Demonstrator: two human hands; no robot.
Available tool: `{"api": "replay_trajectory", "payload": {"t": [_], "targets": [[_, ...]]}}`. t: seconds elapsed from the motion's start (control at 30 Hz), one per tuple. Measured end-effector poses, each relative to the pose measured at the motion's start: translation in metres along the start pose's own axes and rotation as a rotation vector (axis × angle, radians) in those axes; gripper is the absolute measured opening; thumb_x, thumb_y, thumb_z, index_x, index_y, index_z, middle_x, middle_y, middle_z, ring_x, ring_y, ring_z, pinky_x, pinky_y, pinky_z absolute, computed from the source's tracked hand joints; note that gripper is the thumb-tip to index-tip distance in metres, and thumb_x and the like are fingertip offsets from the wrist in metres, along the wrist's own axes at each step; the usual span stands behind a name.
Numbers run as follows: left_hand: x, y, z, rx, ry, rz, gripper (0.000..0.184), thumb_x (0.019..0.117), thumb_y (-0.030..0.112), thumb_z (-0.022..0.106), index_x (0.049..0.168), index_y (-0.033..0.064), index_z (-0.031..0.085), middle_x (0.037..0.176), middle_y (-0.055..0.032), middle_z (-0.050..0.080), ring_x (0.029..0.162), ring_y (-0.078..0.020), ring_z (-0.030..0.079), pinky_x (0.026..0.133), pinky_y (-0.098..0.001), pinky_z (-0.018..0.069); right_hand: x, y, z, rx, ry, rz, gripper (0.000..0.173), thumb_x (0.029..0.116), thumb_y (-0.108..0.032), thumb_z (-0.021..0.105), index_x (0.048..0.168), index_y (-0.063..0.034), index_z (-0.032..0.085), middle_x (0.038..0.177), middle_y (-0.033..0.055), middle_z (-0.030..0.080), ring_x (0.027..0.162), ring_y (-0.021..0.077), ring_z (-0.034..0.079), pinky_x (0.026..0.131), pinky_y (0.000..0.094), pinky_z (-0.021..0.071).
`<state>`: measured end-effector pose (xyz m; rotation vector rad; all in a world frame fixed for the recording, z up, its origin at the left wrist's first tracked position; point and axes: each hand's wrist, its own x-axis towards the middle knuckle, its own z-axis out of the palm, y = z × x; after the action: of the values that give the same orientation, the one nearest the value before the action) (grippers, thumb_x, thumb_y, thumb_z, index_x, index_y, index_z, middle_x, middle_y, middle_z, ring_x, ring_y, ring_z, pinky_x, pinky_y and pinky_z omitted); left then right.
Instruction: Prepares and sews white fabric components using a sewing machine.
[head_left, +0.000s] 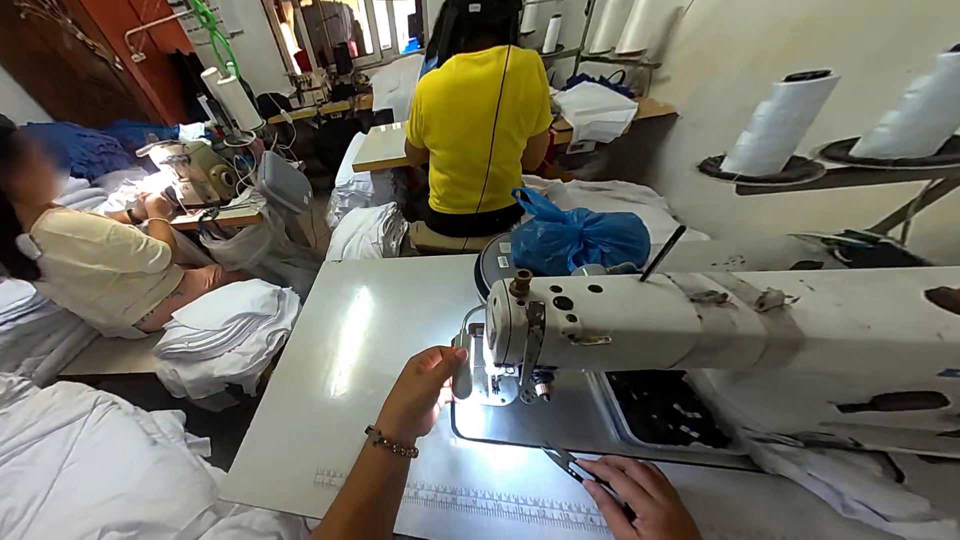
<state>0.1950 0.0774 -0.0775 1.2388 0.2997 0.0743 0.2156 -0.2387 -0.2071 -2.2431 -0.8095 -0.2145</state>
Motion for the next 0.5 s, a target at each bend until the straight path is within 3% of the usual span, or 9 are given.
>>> {"api": "replay_trajectory", "payload": {"t": [0.1, 0.17, 0.27, 0.33, 0.37, 0.43, 0.5], "targets": [[-0.008, -0.006, -0.005, -0.015, 0.007, -0.039, 0.048, 0.1106, 0.044, 0.035, 0.129, 0.0079, 0.061, 0.106, -0.0080, 0.069, 0.083, -0.0149, 0.068, 0.072, -0.0320, 0.0583, -0.001, 0.002, 0.005, -0.016, 0.037, -0.009, 0.030, 0.0979, -0.034, 0.064, 0.114, -0.0118, 0.078, 0.107, 0.0135, 0.070, 0.102, 0.0316, 0.064, 0.093, 0.0503, 0.0497], [-0.024, -0.010, -0.016, 0.124, 0.067, 0.015, 0.045, 0.1118, 0.038, 0.032, 0.124, 0.0062, 0.062, 0.096, -0.0054, 0.066, 0.074, -0.0126, 0.064, 0.067, -0.0286, 0.0563, -0.003, 0.001, 0.005, -0.026, 0.059, -0.012, 0.030, 0.0972, -0.033, 0.065, 0.113, -0.0105, 0.078, 0.104, 0.0145, 0.070, 0.099, 0.0321, 0.064, 0.091, 0.0502, 0.0504], [-0.078, -0.010, -0.053, 0.517, 0.072, 0.177, 0.030, 0.1082, 0.024, 0.046, 0.114, 0.0032, 0.068, 0.087, -0.0028, 0.068, 0.074, -0.0109, 0.065, 0.070, -0.0279, 0.0565, -0.007, -0.007, -0.001, -0.054, 0.098, 0.021, 0.028, 0.0980, -0.024, 0.065, 0.110, -0.0025, 0.077, 0.100, 0.0225, 0.067, 0.095, 0.0379, 0.064, 0.087, 0.0520, 0.0510], [-0.128, -0.012, -0.085, 0.785, 0.030, 0.192, 0.030, 0.1065, 0.027, 0.051, 0.104, 0.0041, 0.071, 0.085, -0.0001, 0.070, 0.075, -0.0070, 0.067, 0.072, -0.0260, 0.0579, -0.007, -0.011, -0.008, -0.092, 0.118, 0.037, 0.028, 0.0974, -0.023, 0.066, 0.108, 0.0013, 0.076, 0.100, 0.0265, 0.066, 0.096, 0.0409, 0.063, 0.089, 0.0524, 0.0507], [-0.157, -0.014, -0.099, 0.900, 0.007, 0.129, 0.035, 0.1059, 0.033, 0.053, 0.105, 0.0041, 0.072, 0.088, -0.0022, 0.071, 0.078, -0.0082, 0.068, 0.075, -0.0281, 0.0579, -0.007, -0.014, -0.010, -0.112, 0.125, 0.026, 0.029, 0.0975, -0.023, 0.066, 0.108, 0.0024, 0.076, 0.100, 0.0276, 0.066, 0.097, 0.0417, 0.062, 0.090, 0.0525, 0.0496], [-0.216, -0.026, -0.117, 1.043, -0.008, -0.050, 0.048, 0.1002, 0.047, 0.060, 0.121, 0.0049, 0.070, 0.110, -0.0101, 0.073, 0.102, -0.0189, 0.069, 0.093, -0.0411, 0.0560, -0.007, -0.019, -0.013, -0.130, 0.134, -0.024, 0.028, 0.0990, -0.021, 0.065, 0.107, 0.0027, 0.076, 0.101, 0.0280, 0.067, 0.098, 0.0415, 0.062, 0.094, 0.0520, 0.0474], [-0.266, -0.050, -0.114, 1.031, 0.040, -0.139, 0.076, 0.0889, 0.057, 0.071, 0.143, 0.0060, 0.058, 0.141, -0.0159, 0.062, 0.133, -0.0300, 0.057, 0.112, -0.0537, 0.0446, -0.002, -0.034, -0.009, -0.044, 0.111, -0.112, 0.026, 0.1001, -0.019, 0.064, 0.104, 0.0037, 0.076, 0.097, 0.0258, 0.068, 0.097, 0.0363, 0.062, 0.095, 0.0460, 0.0464]]}}
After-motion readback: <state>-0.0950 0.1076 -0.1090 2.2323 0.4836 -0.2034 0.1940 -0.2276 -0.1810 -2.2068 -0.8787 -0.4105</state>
